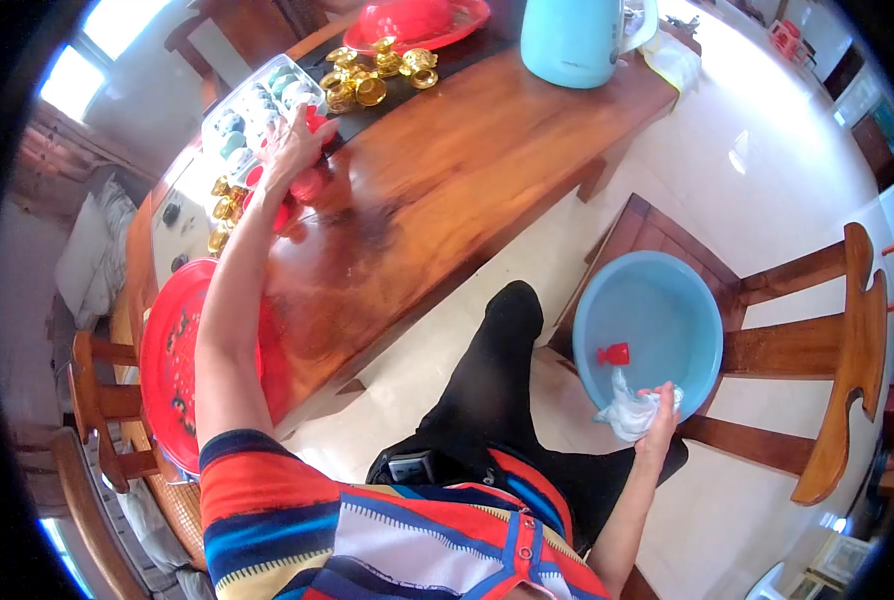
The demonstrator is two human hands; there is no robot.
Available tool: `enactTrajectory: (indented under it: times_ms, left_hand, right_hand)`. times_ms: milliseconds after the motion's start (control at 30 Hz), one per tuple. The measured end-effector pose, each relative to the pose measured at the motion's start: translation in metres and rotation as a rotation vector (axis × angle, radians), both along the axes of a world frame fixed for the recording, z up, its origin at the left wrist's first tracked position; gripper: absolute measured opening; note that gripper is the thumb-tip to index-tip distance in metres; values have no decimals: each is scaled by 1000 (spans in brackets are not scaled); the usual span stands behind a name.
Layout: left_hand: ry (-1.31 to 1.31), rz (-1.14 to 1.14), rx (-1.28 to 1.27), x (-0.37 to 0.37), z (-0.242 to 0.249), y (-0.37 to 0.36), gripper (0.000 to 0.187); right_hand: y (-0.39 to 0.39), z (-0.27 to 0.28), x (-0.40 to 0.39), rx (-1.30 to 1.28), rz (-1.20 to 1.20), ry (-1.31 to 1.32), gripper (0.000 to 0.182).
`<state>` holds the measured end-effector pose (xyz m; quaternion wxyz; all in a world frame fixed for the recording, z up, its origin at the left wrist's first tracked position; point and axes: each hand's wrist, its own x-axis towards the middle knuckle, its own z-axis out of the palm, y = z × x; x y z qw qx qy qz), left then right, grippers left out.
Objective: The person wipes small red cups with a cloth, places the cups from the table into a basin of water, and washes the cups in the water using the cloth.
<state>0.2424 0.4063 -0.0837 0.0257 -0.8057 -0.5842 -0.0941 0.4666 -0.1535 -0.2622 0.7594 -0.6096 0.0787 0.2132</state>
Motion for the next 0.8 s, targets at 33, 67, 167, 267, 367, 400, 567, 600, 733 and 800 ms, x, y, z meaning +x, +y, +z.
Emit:
enactTrajectory:
  times_ms: [33, 67, 167, 267, 367, 400, 567, 600, 733, 800]
  left_hand:
    - [20, -29, 30, -2, -3, 7, 71]
    - [40, -57, 61, -2, -6, 13, 67]
    - [81, -74, 95, 1, 4, 9, 60]
    - [100, -113, 97, -5, 7, 18, 56]
    - [37, -132, 91, -11, 6, 21, 51]
    - [37, -135, 93, -13, 2, 25, 51]
    - [-85, -210, 252, -22, -2, 33, 49]
    - [-83, -213, 256, -21, 1, 29, 49]
    - [-28, -195, 235, -15, 9, 12, 50]
    - [-47, -208, 303, -16, 9, 12, 51]
  right_hand:
    - [-1, -2, 0, 18, -5, 7, 29]
    - [-2, -3, 0, 39, -8, 14, 29]
    - [-1, -5, -1, 40, -55, 12, 29]
    - [-2, -7, -2, 47, -53, 14, 28]
    - [0, -3, -3, 44, -59, 32, 28]
    - [0, -5, -2, 46, -61, 32, 28]
    - [-3, -9, 0, 66, -27, 34, 29]
    - [-3, -9, -1, 71, -28, 37, 29]
    - [-3, -13, 0, 58, -55, 37, 27]
    - [-5, -14, 0, 54, -53, 53, 26]
